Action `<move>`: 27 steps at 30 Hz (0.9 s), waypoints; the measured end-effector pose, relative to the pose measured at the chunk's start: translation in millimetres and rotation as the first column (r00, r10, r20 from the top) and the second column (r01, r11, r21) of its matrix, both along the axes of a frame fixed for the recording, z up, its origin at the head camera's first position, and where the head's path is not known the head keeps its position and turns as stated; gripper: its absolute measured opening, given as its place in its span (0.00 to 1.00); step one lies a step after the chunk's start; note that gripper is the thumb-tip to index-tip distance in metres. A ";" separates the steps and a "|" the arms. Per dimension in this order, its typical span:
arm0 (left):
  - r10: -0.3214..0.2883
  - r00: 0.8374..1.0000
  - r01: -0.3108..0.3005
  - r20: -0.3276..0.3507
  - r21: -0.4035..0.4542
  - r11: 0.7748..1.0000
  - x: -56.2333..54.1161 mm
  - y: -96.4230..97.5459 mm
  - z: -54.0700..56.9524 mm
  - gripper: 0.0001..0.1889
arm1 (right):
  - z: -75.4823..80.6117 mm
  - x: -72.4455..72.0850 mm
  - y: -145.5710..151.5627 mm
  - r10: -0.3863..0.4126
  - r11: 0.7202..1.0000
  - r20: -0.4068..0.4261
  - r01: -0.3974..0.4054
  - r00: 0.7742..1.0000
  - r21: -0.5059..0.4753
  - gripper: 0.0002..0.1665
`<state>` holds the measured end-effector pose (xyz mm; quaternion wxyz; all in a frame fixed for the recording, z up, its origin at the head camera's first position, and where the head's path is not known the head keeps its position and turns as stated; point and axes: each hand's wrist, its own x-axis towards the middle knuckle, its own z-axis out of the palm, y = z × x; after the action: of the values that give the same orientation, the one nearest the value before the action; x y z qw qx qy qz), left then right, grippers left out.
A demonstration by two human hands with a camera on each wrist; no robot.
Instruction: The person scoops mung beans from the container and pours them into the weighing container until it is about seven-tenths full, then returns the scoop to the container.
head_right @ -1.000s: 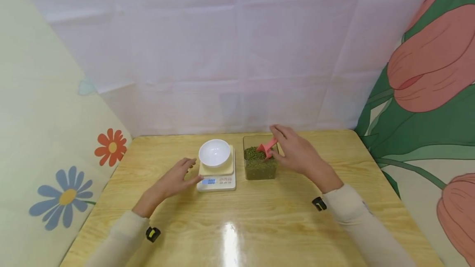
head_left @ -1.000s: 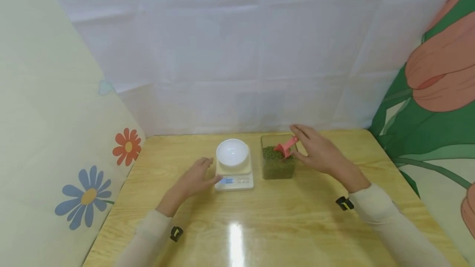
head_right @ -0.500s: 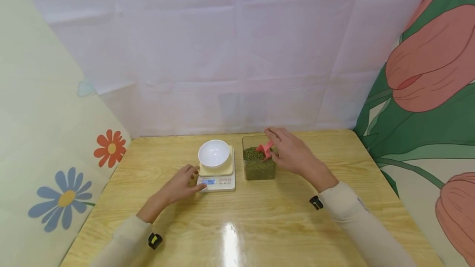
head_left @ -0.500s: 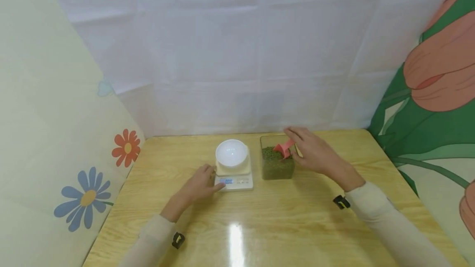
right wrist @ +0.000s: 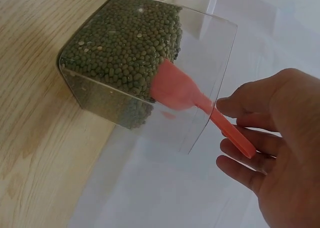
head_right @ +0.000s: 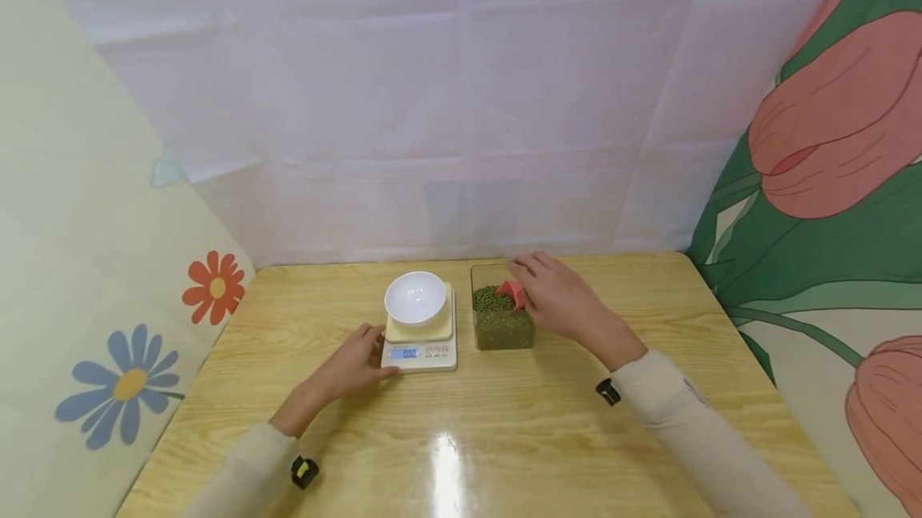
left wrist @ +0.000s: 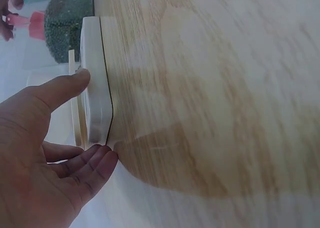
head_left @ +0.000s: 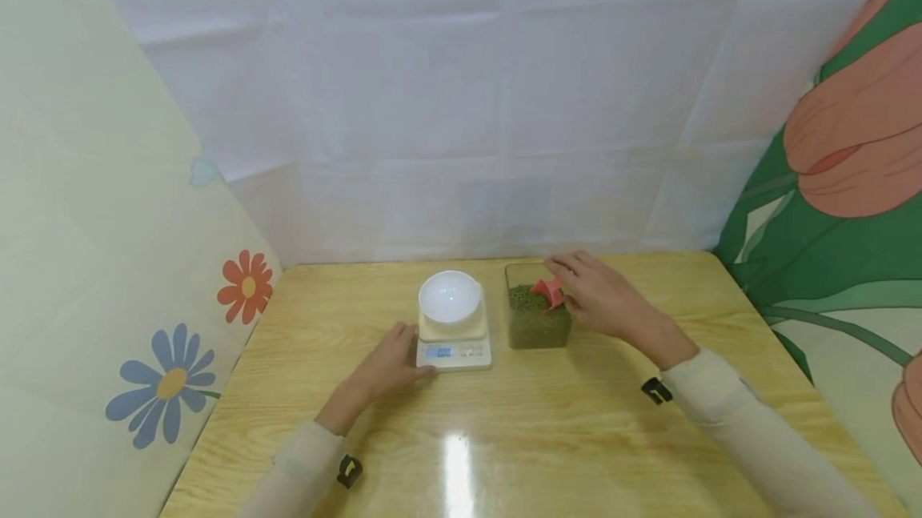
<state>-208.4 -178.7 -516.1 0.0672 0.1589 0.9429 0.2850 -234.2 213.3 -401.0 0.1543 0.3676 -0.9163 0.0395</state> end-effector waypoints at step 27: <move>0.014 1.000 -0.013 0.017 -0.044 0.999 2.9 5.8 -1.5 0.38 | -1.5 -9.1 -12.1 0.051 0.982 -0.147 -0.022 0.988 0.188 0.14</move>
<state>-205.4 -172.8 -517.6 0.0770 0.1487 0.9493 0.2662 -243.3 201.2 -402.5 0.1876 0.3991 -0.8947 -0.0712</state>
